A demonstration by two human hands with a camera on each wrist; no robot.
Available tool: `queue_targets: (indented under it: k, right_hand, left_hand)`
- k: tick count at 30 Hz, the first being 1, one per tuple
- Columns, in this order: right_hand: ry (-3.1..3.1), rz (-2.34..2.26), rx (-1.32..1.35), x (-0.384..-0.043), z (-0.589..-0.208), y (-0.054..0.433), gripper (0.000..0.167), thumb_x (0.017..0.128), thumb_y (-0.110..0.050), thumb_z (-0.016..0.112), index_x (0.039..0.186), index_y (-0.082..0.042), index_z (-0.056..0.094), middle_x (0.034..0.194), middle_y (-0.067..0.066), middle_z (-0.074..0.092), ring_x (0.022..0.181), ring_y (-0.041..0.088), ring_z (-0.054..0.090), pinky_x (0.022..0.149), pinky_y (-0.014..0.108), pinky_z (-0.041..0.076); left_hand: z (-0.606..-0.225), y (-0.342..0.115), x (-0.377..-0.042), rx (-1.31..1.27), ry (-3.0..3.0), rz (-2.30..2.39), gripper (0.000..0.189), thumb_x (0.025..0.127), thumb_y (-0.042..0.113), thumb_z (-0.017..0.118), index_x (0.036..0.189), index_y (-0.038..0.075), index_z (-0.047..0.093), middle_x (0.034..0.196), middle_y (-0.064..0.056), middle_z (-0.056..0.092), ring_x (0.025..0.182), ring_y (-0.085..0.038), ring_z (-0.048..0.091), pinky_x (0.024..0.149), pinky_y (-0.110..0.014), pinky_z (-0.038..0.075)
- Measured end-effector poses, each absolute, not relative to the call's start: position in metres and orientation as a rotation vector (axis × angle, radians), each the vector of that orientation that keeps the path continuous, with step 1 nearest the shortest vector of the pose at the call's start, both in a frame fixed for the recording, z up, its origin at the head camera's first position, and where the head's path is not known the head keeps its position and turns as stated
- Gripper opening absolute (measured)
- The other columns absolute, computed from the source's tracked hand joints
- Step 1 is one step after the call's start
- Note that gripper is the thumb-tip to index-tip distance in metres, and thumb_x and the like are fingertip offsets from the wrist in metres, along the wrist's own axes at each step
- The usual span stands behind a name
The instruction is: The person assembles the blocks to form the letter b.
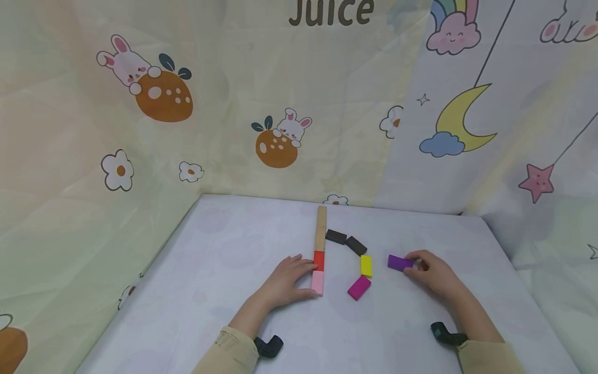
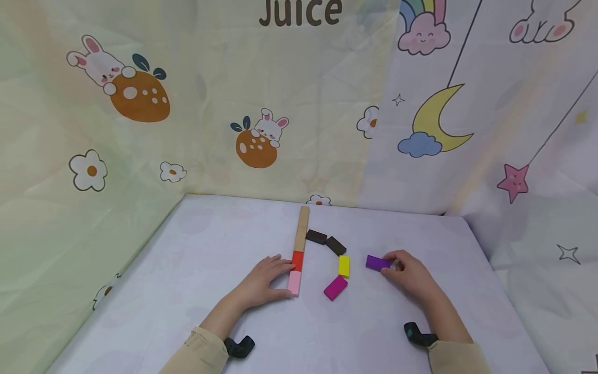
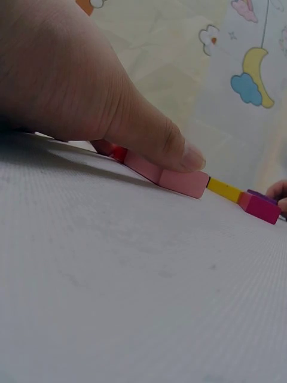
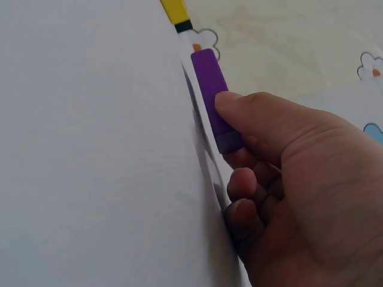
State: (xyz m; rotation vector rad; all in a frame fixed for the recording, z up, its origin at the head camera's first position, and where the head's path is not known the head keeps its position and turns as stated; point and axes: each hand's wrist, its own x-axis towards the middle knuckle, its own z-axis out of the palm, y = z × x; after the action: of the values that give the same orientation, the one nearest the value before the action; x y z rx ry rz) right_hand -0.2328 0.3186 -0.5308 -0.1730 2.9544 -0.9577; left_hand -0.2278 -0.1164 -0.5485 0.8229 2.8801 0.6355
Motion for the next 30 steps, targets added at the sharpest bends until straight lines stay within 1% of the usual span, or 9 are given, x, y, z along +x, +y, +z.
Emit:
queue_targets:
  k: [2, 5, 9, 13, 18, 24, 30]
  right_hand:
    - [2.943, -0.974, -0.169, -0.228, -0.532, 0.317, 0.045, 0.089, -0.048, 0.07, 0.122, -0.02, 0.061, 0.083, 0.003, 0.051, 0.075, 0.016, 0.046, 0.059, 0.026, 0.037]
    - [2.93, -0.966, -0.165, -0.22, -0.532, 0.312, 0.043, 0.088, -0.047, 0.071, 0.121, -0.022, 0.06, 0.083, 0.002, 0.05, 0.076, 0.016, 0.046, 0.059, 0.026, 0.037]
    - [2.937, -0.943, -0.173, -0.212, -0.531, 0.305, 0.04, 0.088, -0.045, 0.072, 0.12, -0.024, 0.06, 0.087, 0.001, 0.051, 0.08, 0.018, 0.047, 0.06, 0.025, 0.039]
    - [2.967, -0.94, -0.206, -0.21, -0.531, 0.303, 0.037, 0.088, -0.042, 0.073, 0.118, -0.024, 0.061, 0.09, 0.0, 0.053, 0.081, 0.016, 0.047, 0.062, 0.023, 0.039]
    - [2.995, -0.964, -0.279, -0.208, -0.527, 0.298, 0.035, 0.088, -0.039, 0.074, 0.117, -0.022, 0.063, 0.095, -0.002, 0.056, 0.082, 0.012, 0.047, 0.064, 0.02, 0.042]
    - [2.965, -1.045, -0.401, -0.205, -0.519, 0.281, 0.03, 0.087, -0.03, 0.076, 0.114, -0.023, 0.064, 0.093, -0.004, 0.056, 0.078, 0.01, 0.049, 0.062, 0.019, 0.045]
    - [2.931, -1.078, -0.554, -0.201, -0.52, 0.258, 0.032, 0.084, -0.023, 0.079, 0.112, -0.025, 0.064, 0.095, -0.008, 0.057, 0.079, 0.007, 0.05, 0.062, 0.018, 0.046]
  left_hand:
    - [-0.548, -0.116, -0.228, 0.821, 2.878, 0.634, 0.072, 0.082, 0.067, 0.065, 0.145, 0.039, 0.046, 0.151, 0.01, 0.047, 0.15, -0.02, 0.029, 0.125, -0.047, 0.02]
    - [-0.548, -0.116, -0.228, 0.823, 2.878, 0.63, 0.071, 0.082, 0.066, 0.065, 0.145, 0.038, 0.046, 0.151, 0.01, 0.047, 0.15, -0.02, 0.029, 0.125, -0.047, 0.02]
    - [-0.547, -0.116, -0.227, 0.833, 2.88, 0.631, 0.071, 0.083, 0.066, 0.065, 0.145, 0.038, 0.046, 0.151, 0.01, 0.047, 0.149, -0.021, 0.03, 0.125, -0.047, 0.02]
    - [-0.546, -0.117, -0.227, 0.846, 2.883, 0.64, 0.071, 0.083, 0.066, 0.065, 0.145, 0.038, 0.046, 0.151, 0.009, 0.047, 0.149, -0.022, 0.031, 0.125, -0.048, 0.021]
    - [-0.547, -0.118, -0.227, 0.86, 2.884, 0.644, 0.071, 0.083, 0.066, 0.065, 0.145, 0.038, 0.047, 0.15, 0.009, 0.048, 0.148, -0.022, 0.031, 0.124, -0.048, 0.022]
    - [-0.545, -0.118, -0.226, 0.854, 2.879, 0.649, 0.07, 0.083, 0.065, 0.066, 0.145, 0.037, 0.047, 0.151, 0.01, 0.048, 0.149, -0.021, 0.031, 0.125, -0.047, 0.021]
    - [-0.547, -0.118, -0.227, 0.863, 2.881, 0.645, 0.07, 0.084, 0.065, 0.066, 0.145, 0.037, 0.046, 0.15, 0.01, 0.048, 0.149, -0.021, 0.031, 0.125, -0.047, 0.021]
